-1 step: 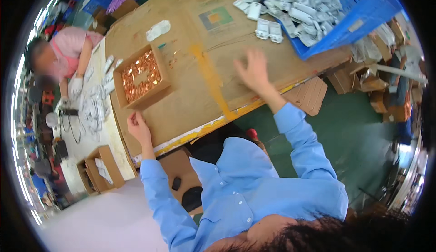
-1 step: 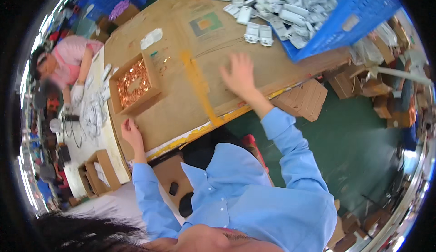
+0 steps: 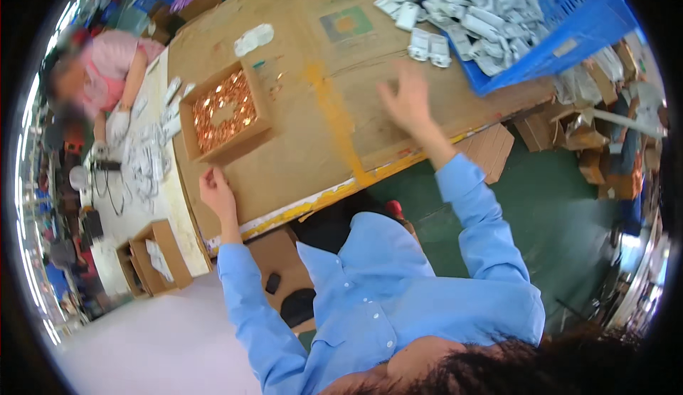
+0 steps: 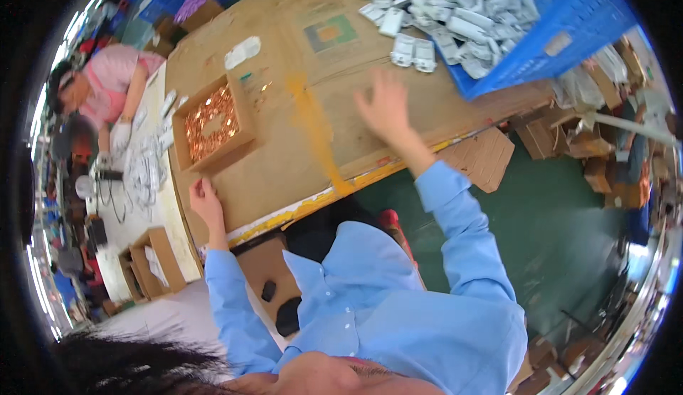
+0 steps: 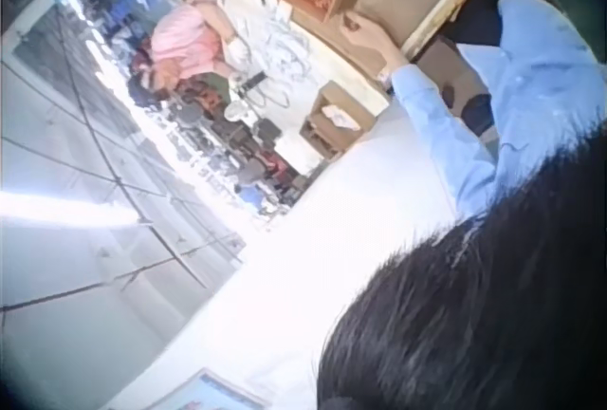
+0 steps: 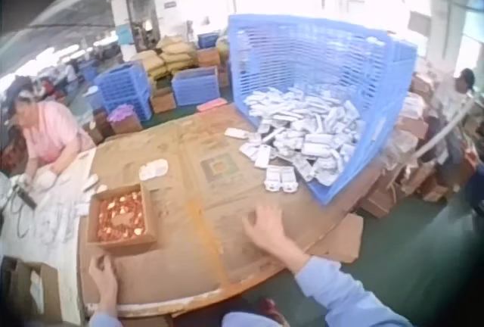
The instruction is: Manually inserting small metal pins into plastic electronic component housings on an assembly line.
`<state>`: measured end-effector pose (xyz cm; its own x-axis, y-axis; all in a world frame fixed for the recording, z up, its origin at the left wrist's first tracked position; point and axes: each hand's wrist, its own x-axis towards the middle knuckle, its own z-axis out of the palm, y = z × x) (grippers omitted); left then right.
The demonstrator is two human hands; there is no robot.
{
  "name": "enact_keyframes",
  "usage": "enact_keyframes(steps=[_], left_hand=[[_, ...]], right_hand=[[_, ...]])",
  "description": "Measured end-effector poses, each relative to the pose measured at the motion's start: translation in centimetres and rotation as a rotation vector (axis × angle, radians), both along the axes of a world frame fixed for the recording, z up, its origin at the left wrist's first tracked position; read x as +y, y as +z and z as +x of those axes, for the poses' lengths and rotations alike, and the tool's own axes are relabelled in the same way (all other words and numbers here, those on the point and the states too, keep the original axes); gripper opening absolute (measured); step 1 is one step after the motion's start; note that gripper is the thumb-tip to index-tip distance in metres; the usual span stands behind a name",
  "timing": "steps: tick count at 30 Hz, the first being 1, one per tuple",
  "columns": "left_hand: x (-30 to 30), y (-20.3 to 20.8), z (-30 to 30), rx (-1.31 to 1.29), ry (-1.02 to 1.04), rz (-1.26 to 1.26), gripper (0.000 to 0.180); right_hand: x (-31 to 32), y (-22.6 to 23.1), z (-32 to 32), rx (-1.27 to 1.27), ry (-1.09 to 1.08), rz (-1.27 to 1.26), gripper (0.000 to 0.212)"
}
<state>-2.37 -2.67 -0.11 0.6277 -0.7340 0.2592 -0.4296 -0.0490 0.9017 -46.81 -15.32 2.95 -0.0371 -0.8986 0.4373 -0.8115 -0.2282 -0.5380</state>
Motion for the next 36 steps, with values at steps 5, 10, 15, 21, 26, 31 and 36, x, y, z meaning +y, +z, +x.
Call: enact_keyframes(steps=[5,10,15,21,26,31,36], left_hand=[[-0.4,0.1,-0.7,-0.112,0.045,0.043,0.021],[-1.0,0.6,-1.7,-0.045,0.05,0.032,0.02],[-0.7,1.1,-1.7,-0.011,0.061,0.031,0.021],[-0.6,1.2,-1.6,-0.007,0.029,0.053,0.025],[-0.5,1.5,-1.7,0.019,0.003,0.031,0.025],[-0.3,1.6,-1.5,-0.014,0.001,0.067,0.026],[-0.4,1.8,-1.6,0.005,-0.06,0.029,0.026]], right_hand=[[-11.7,3.1,-3.9,0.414,-0.096,0.108,0.061],[-18.2,1.2,-5.5,0.735,-0.262,0.263,0.056],[-19.1,-0.2,-6.1,0.663,-0.196,0.132,0.035],[-17.4,1.8,-5.3,0.584,-0.283,0.166,0.038],[-16.6,1.8,-8.0,0.578,-0.454,0.108,0.041],[-15.5,2.5,-7.5,0.268,-0.567,0.011,0.034],[-10.7,6.5,1.7,-0.188,0.048,-0.245,0.028]])
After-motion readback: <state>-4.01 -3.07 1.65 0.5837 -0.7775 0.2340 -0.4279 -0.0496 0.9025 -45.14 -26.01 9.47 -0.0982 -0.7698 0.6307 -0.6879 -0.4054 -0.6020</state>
